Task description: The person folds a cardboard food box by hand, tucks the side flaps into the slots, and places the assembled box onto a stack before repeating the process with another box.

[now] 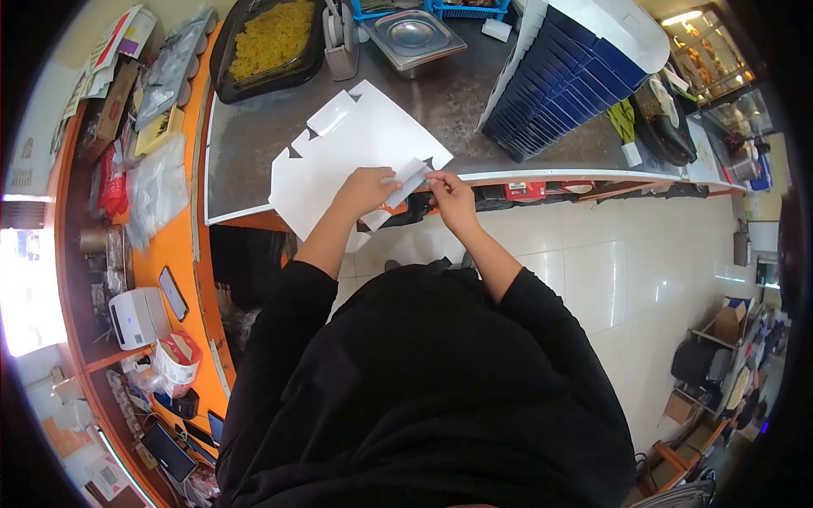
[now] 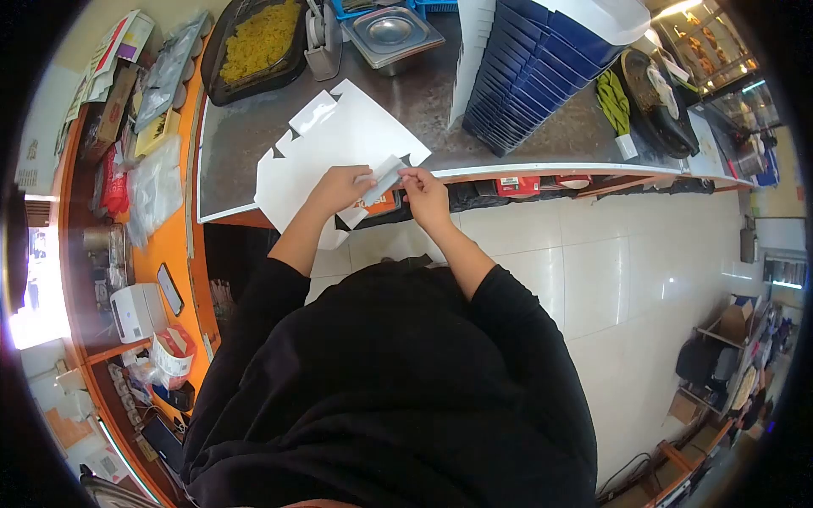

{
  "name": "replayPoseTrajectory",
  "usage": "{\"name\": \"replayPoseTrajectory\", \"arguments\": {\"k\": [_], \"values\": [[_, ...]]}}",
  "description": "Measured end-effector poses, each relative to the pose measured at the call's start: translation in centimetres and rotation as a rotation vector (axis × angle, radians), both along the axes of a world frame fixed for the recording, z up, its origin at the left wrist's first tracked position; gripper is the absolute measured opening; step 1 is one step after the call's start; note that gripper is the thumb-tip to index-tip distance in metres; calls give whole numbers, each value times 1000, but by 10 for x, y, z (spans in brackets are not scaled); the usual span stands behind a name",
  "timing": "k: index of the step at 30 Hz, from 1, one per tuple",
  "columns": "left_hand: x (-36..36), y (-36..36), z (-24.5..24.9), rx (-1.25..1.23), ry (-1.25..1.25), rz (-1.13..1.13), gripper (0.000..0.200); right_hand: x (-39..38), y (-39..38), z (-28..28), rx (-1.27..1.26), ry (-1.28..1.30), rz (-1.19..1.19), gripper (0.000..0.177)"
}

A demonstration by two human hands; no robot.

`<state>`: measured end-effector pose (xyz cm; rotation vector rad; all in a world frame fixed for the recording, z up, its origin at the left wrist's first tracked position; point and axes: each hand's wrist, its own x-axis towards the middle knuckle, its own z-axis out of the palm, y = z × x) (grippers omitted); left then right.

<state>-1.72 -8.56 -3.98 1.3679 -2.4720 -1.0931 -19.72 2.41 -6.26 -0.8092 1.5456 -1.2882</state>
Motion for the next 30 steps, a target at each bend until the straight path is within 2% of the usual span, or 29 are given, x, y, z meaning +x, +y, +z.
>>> {"name": "replayPoseTrajectory", "arguments": {"k": [3,6,9,12,14,15,16,18,21,22,25,26,29,30], "values": [[3,-7,-4,-35,59,-59,28,13,0,5,-135,296,83,24],[11,-15,-10,37,131,30,23,27,5,20,-22,918,312,29],[29,-27,-32,261,560,386,22,33,6,25,114,977,357,38],[38,-19,25,460,843,521,23,30,1,40,19,1054,254,47],[48,-12,47,419,875,471,23,32,-16,46,-282,952,-109,48],[52,-8,51,399,890,448,24,30,-24,52,-406,866,-160,47],[56,-4,49,332,854,369,22,29,-33,61,-531,784,-202,47],[58,7,49,324,803,292,21,17,-44,83,-732,578,-32,45],[61,21,57,337,745,227,20,31,-50,99,-565,104,-25,45],[61,27,60,357,752,221,20,36,-48,113,-449,2,-16,34],[65,39,67,390,741,211,21,40,-38,118,-414,355,108,16],[66,44,70,396,740,210,21,43,-38,117,-524,448,122,7],[71,49,76,374,732,176,20,47,-34,124,-629,541,251,10],[72,49,78,357,731,158,20,42,-34,129,-591,534,337,10]]}}
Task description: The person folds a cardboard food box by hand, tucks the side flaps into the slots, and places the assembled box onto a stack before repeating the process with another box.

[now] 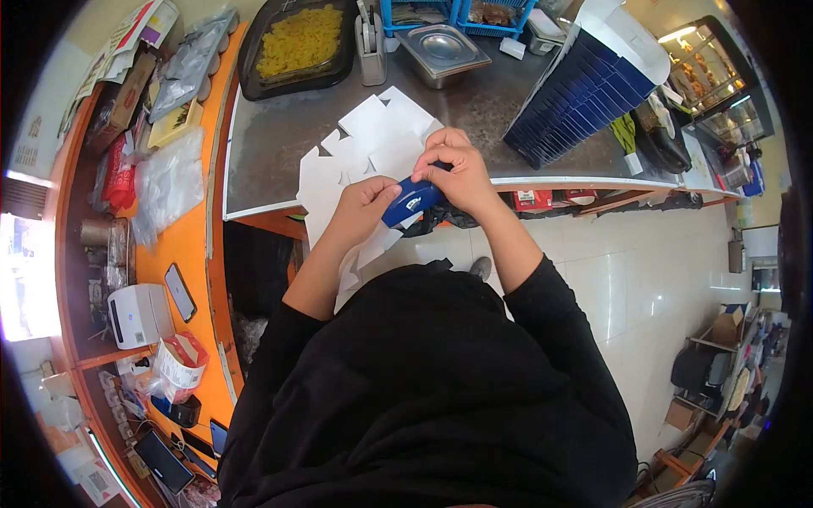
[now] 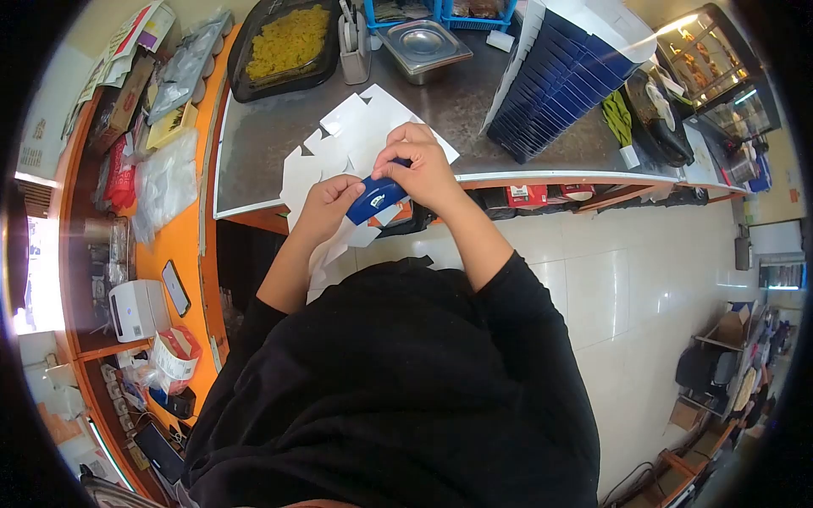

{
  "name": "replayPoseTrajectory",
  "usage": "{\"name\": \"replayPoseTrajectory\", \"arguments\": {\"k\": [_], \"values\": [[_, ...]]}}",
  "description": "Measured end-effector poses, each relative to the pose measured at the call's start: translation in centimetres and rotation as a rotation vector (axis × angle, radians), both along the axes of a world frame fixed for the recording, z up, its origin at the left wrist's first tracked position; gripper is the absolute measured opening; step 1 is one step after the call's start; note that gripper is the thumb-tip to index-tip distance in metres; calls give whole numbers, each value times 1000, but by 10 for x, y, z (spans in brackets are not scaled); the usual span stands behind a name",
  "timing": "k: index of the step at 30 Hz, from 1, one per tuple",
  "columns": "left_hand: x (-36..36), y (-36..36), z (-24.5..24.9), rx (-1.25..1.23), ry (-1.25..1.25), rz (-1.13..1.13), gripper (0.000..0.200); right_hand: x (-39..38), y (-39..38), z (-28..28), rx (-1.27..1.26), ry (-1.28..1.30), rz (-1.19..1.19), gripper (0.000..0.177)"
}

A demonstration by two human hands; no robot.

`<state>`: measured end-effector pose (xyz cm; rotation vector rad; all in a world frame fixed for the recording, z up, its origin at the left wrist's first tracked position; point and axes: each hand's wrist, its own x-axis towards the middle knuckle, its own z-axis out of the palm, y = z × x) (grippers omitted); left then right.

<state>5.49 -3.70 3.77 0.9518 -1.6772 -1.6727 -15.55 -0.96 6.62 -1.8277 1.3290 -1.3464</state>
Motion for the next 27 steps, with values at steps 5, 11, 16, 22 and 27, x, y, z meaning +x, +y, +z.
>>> {"name": "replayPoseTrajectory", "arguments": {"k": [5,11,16,22,27], "values": [[-2,14,26,-102,-53,23,15,1,6,11,-110,208,15,15],[7,26,69,-522,-62,-302,12,-28,-8,40,594,-1079,-323,62],[12,12,79,-394,-189,-206,23,-36,11,42,229,-1120,95,46],[-5,-4,93,253,425,198,55,26,44,48,-395,-348,150,49],[-16,-4,80,244,512,185,33,33,49,36,-470,-277,160,42]]}}
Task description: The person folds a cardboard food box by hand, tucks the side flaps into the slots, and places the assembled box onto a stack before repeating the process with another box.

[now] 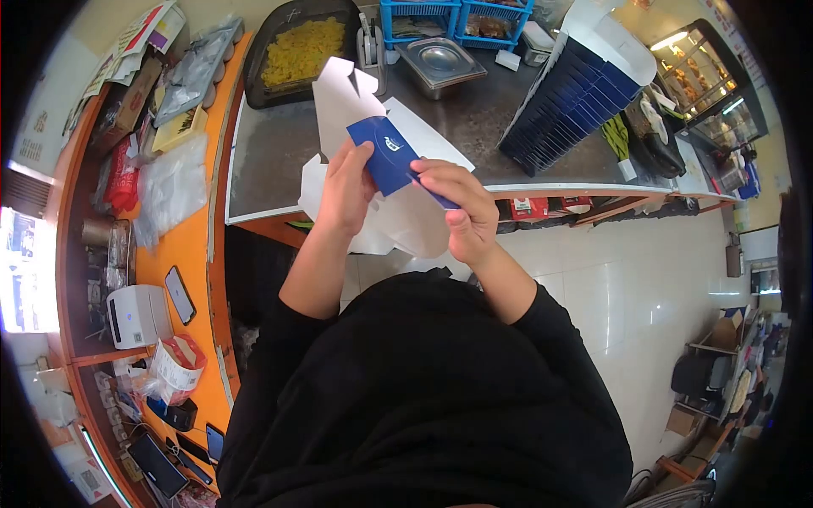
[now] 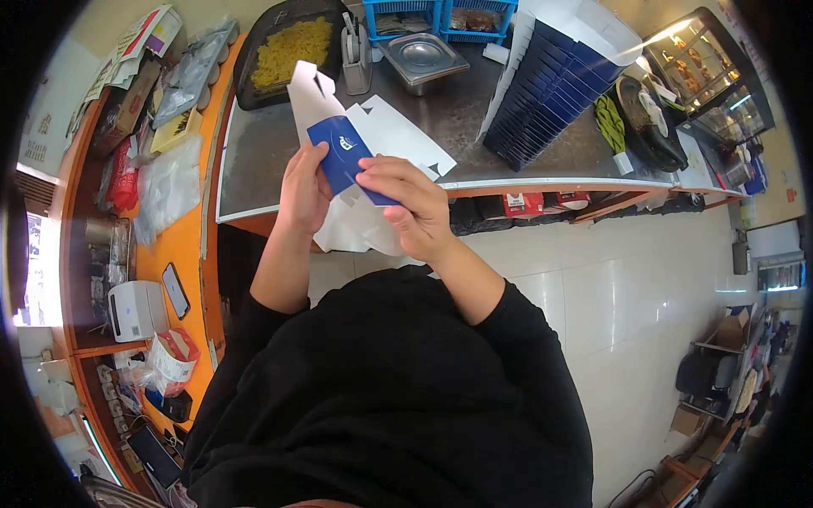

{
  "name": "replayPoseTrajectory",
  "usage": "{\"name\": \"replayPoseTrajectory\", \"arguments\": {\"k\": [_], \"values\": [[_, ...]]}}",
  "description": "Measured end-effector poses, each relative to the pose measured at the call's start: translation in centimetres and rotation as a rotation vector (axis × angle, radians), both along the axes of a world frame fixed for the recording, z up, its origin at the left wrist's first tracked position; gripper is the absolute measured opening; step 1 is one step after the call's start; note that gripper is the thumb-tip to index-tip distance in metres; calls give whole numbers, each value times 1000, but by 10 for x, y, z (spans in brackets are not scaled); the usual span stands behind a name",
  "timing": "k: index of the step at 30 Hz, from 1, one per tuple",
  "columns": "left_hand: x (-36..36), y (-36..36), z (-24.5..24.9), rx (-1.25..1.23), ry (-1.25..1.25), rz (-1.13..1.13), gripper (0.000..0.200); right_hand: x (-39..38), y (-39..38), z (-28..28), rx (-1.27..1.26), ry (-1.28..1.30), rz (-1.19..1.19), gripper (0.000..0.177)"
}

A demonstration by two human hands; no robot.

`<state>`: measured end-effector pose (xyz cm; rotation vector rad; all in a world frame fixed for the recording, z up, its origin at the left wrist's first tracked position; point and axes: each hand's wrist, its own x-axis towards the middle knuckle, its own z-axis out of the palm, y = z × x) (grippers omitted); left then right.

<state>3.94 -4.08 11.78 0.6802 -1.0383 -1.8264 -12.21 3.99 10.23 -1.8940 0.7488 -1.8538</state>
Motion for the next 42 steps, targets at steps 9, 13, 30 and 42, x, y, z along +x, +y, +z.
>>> {"name": "replayPoseTrajectory", "arguments": {"k": [9,13,30,42], "values": [[-7,17,-12,-55,324,-103,23,-1,7,7,34,184,-236,32],[-9,27,-11,-14,76,-62,25,3,3,-4,102,291,-448,35],[32,44,-28,-775,-764,-4,25,-39,-40,-15,468,-116,-207,22],[18,48,-10,-834,-876,-32,30,-19,2,31,142,710,-338,18]]}}
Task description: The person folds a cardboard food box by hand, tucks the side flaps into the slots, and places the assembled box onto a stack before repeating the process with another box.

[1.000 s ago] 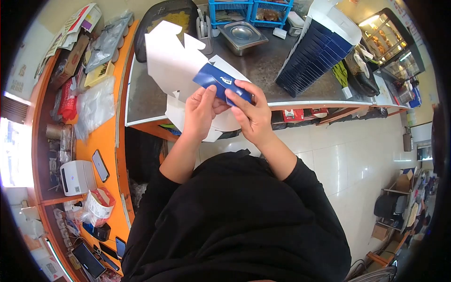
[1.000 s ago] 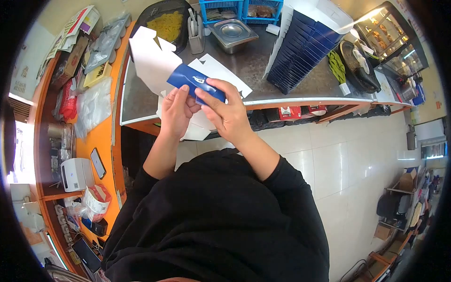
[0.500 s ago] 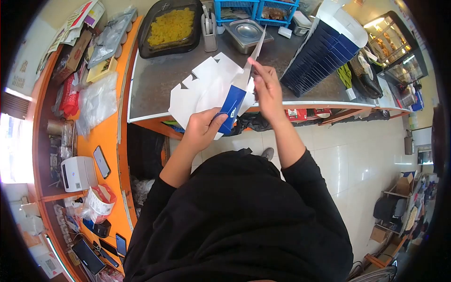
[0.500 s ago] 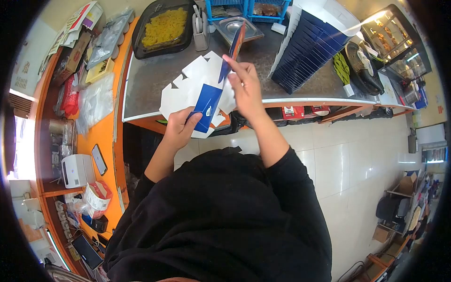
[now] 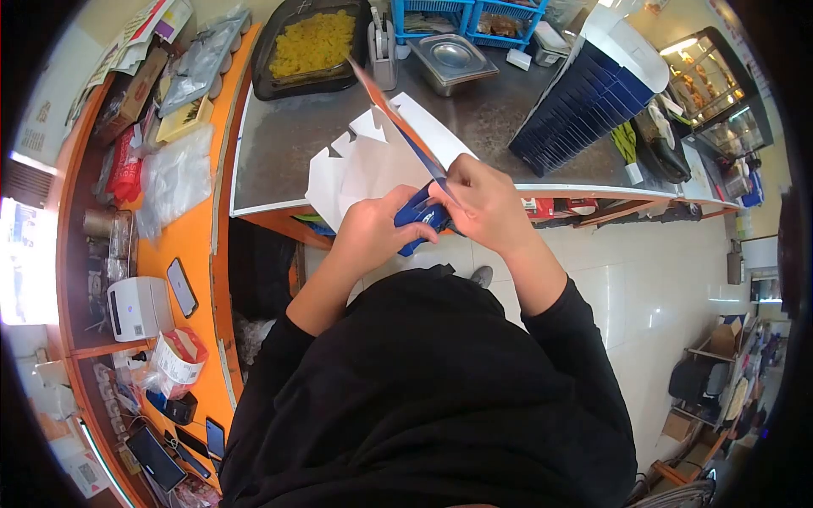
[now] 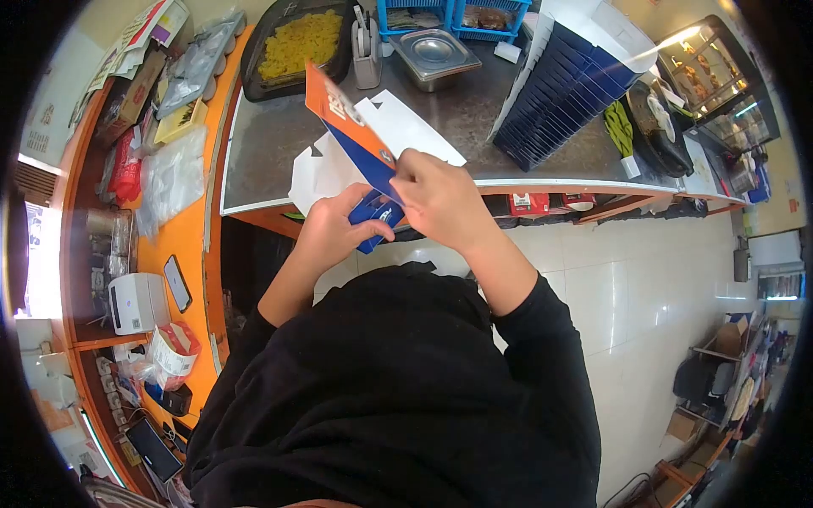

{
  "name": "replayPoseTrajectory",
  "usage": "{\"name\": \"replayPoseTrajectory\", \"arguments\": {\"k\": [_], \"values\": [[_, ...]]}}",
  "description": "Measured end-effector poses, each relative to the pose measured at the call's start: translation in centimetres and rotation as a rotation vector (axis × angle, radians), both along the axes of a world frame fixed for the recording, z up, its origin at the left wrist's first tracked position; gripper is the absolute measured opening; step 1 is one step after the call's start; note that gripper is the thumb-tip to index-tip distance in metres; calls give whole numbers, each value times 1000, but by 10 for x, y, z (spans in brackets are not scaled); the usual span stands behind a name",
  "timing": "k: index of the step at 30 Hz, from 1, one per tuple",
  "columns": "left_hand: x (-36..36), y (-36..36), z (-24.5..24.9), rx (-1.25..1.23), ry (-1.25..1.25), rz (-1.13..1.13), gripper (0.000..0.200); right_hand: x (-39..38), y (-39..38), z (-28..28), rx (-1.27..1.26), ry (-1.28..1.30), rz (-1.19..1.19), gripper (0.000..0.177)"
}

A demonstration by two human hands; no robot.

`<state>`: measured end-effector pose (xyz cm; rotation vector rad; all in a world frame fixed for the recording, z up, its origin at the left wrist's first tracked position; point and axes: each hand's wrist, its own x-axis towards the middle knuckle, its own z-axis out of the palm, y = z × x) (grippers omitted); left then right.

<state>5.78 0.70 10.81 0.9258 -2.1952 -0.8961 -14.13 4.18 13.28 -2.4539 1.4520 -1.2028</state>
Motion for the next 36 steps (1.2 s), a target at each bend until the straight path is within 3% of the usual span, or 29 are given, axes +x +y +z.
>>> {"name": "replayPoseTrajectory", "arguments": {"k": [1,4,7,8,10,11,13,15,16,17,19,22,23,26,27,30,34,36], "values": [[-1,0,-1,-3,-5,-7,30,-1,0,-1,-5,-26,27,10],[-10,4,-4,-30,58,94,27,7,2,-13,137,-461,81,21],[-26,6,-11,-286,70,205,24,28,6,-30,165,-894,-304,54],[-31,7,-15,-405,58,233,23,28,5,-35,345,-1083,-194,62],[-36,13,-18,-335,29,129,27,29,4,-48,718,-1443,46,80],[-35,17,-17,-275,19,88,29,26,5,-58,779,-1519,70,75],[-29,20,2,-104,29,24,39,12,13,-57,738,-1324,-5,74],[-12,4,12,-357,95,168,39,-2,25,-45,705,-1123,-69,65],[1,-10,18,-575,3,267,39,-14,30,-48,638,-998,-17,60],[13,-16,24,-619,-97,455,34,-24,34,-48,664,-955,17,58],[31,-28,35,-777,-165,518,24,-33,41,-45,706,-876,83,53],[45,-23,16,-632,-261,474,19,-38,55,-44,833,-979,72,60],[45,-16,13,-511,-264,451,12,-40,57,-47,831,-966,43,75],[33,11,0,206,-6,448,14,-40,67,-48,809,-1113,20,87],[27,19,0,183,102,430,17,-40,68,-46,786,-1076,18,91],[17,38,-1,290,120,389,16,-55,77,-56,817,-1050,85,73],[7,47,-32,121,-341,273,19,-67,86,-54,883,-926,53,64],[-1,46,-38,265,-299,279,19,-77,86,-54,883,-907,45,61]]}}
